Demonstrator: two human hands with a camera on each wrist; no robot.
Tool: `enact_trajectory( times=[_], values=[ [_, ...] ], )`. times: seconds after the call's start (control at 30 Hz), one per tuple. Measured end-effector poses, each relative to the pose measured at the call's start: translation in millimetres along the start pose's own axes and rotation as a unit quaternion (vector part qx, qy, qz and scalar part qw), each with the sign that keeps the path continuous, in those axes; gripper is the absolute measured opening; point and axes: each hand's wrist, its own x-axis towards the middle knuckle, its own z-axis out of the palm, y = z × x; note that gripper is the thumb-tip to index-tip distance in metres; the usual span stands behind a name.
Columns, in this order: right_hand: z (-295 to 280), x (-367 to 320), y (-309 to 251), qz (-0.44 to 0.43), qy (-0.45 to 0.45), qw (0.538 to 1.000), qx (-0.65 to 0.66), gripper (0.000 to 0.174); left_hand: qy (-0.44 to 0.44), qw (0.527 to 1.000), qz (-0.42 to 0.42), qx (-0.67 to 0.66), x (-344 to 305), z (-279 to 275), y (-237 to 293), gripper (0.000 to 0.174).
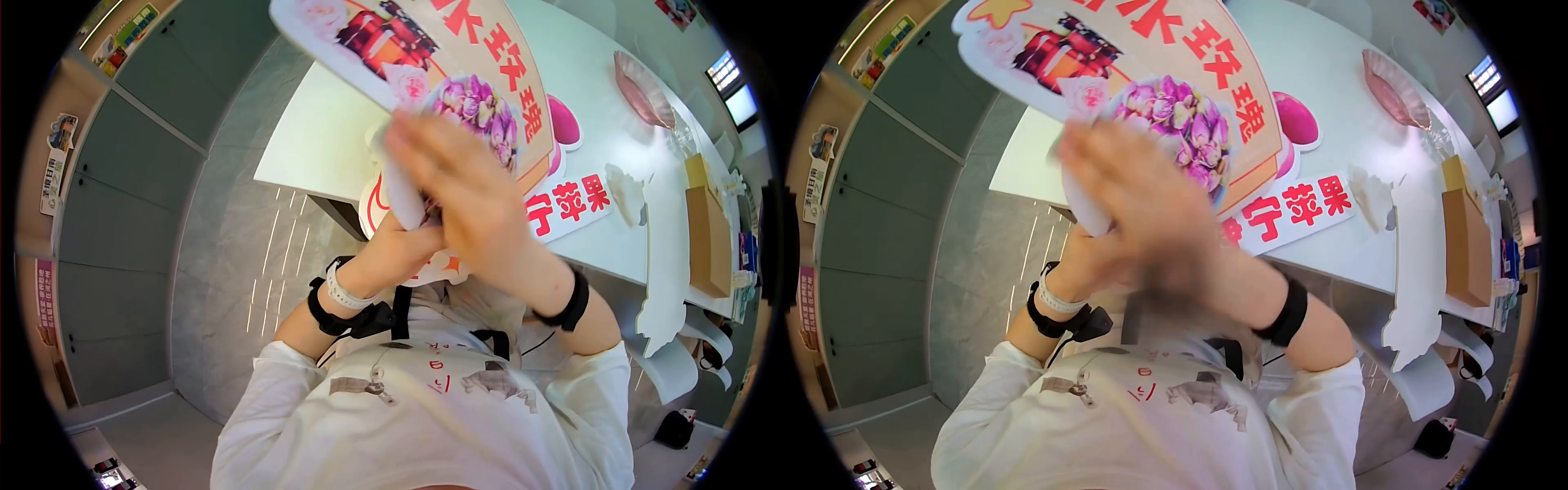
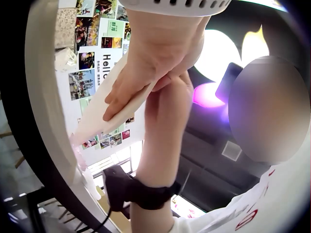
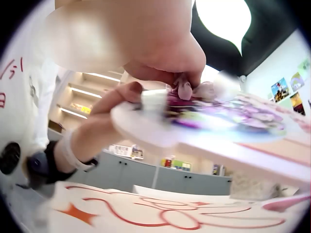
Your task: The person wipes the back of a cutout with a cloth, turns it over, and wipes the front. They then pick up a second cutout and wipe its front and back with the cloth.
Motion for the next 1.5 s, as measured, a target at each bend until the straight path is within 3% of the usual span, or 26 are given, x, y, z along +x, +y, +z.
enact_trajectory(
  times=[0.1,0.2,0.27,0.37,0.43,0.57,0.63,0.7,0.9,0.97,1.07,1.23,1.5],
  values=[
    [-7,7,11,0.021,-0.001,1.0,-0.006,0.047,0.013,1.0,-0.023,-0.002,0,3,7,0.052],
    [-9,-2,0,0.017,-0.047,0.999,0.01,0.049,0.05,0.998,0.024,-0.041,-2,14,7,0.045],
    [-8,-10,-8,0.008,-0.072,0.997,0.026,0.048,0.012,0.998,0.019,-0.057,8,2,-5,0.041],
    [-6,-14,-10,-0.003,-0.088,0.995,0.042,0.046,-0.033,0.994,0.056,0.089,16,-17,-21,0.036],
    [-11,-18,-11,0.001,-0.107,0.993,0.041,0.045,-0.053,0.992,0.046,0.1,10,-24,-17,0.042],
    [-16,-27,-8,0.004,-0.142,0.989,0.048,0.045,-0.094,0.995,0.009,-0.018,1,-37,-7,0.059],
    [-15,-31,-5,-0.02,-0.135,0.99,0.041,0.046,-0.081,0.996,0.025,-0.023,2,-31,-5,0.055],
    [-17,-22,-9,0.008,-0.14,0.99,0.033,0.049,-0.033,0.998,0.036,-0.045,3,-12,0,0.048],
    [-16,-10,-10,0.003,-0.155,0.988,-0.008,0.053,0.012,0.993,0.042,0.109,0,4,13,0.049],
    [-17,-20,-18,-0.019,-0.193,0.98,-0.041,0.053,0.016,0.996,-0.001,0.089,0,-9,3,0.049],
    [-13,-28,-17,-0.022,-0.154,0.987,-0.024,0.052,0.05,0.995,-0.001,0.092,0,-7,3,0.048],
    [-12,1,-11,0.011,-0.092,0.995,-0.025,0.054,0.009,0.981,0.099,0.167,-3,10,10,0.048],
    [-10,-18,-7,-0.022,-0.137,0.99,-0.025,0.051,-0.017,0.992,0.087,0.087,-2,-3,3,0.051]
  ],
)
